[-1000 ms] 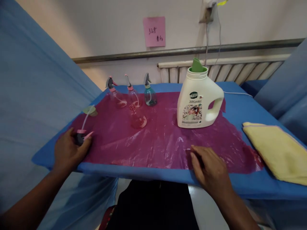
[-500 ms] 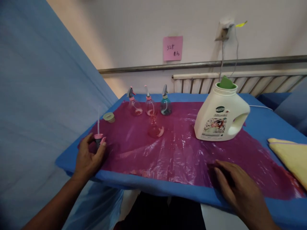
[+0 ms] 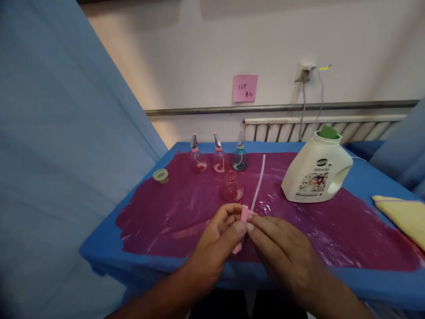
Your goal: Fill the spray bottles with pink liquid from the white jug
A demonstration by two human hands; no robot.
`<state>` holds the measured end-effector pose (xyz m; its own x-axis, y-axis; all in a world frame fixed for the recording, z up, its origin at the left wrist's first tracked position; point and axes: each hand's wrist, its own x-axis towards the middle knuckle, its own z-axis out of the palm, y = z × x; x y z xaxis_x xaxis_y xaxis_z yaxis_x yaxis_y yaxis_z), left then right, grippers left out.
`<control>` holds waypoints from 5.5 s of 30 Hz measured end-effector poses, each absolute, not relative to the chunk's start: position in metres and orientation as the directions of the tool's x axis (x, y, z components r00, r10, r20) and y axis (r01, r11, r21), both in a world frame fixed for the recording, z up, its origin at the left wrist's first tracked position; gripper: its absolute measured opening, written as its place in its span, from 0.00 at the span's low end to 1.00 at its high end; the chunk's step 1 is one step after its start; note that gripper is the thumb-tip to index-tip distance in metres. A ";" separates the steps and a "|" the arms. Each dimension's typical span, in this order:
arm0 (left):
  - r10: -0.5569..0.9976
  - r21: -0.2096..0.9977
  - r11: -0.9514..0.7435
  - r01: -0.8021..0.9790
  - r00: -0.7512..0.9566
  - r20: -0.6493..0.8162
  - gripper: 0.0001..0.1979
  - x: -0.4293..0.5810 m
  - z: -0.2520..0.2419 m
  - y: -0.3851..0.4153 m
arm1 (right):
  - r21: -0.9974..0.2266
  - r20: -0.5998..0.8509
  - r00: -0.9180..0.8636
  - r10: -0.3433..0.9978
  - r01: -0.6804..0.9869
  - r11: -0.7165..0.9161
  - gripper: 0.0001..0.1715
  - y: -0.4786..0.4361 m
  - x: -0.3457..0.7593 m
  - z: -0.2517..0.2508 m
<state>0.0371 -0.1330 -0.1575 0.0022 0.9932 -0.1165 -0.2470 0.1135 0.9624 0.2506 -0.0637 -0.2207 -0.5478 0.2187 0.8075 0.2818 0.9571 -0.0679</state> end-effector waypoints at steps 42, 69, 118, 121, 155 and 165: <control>0.937 0.776 -0.120 0.619 -0.188 0.295 0.45 -0.031 -0.225 -0.002 | -0.727 0.683 -0.206 0.701 -0.097 0.680 0.17 0.067 0.125 -0.109; 0.927 0.837 -0.176 0.517 -0.200 0.318 0.32 -0.019 -0.232 0.003 | -0.923 0.344 -0.264 0.901 -0.270 0.274 0.26 0.076 0.117 -0.222; 0.851 0.687 -0.343 0.640 -0.098 0.516 0.40 -0.017 -0.241 0.000 | -0.904 0.427 -0.360 0.830 -0.188 0.384 0.32 0.084 0.126 -0.216; 0.872 0.715 -0.305 0.629 -0.118 0.475 0.42 -0.017 -0.241 0.001 | -0.884 0.450 -0.388 0.804 -0.062 0.464 0.28 0.088 0.135 -0.203; 0.896 0.764 -0.301 0.571 -0.104 0.431 0.40 -0.019 -0.233 0.002 | -0.887 0.456 -0.164 0.875 -0.004 0.461 0.39 0.092 0.118 -0.231; 0.903 0.768 -0.279 0.577 -0.114 0.414 0.38 -0.020 -0.234 0.003 | -0.912 0.401 -0.347 0.848 -0.066 0.405 0.41 0.076 0.138 -0.226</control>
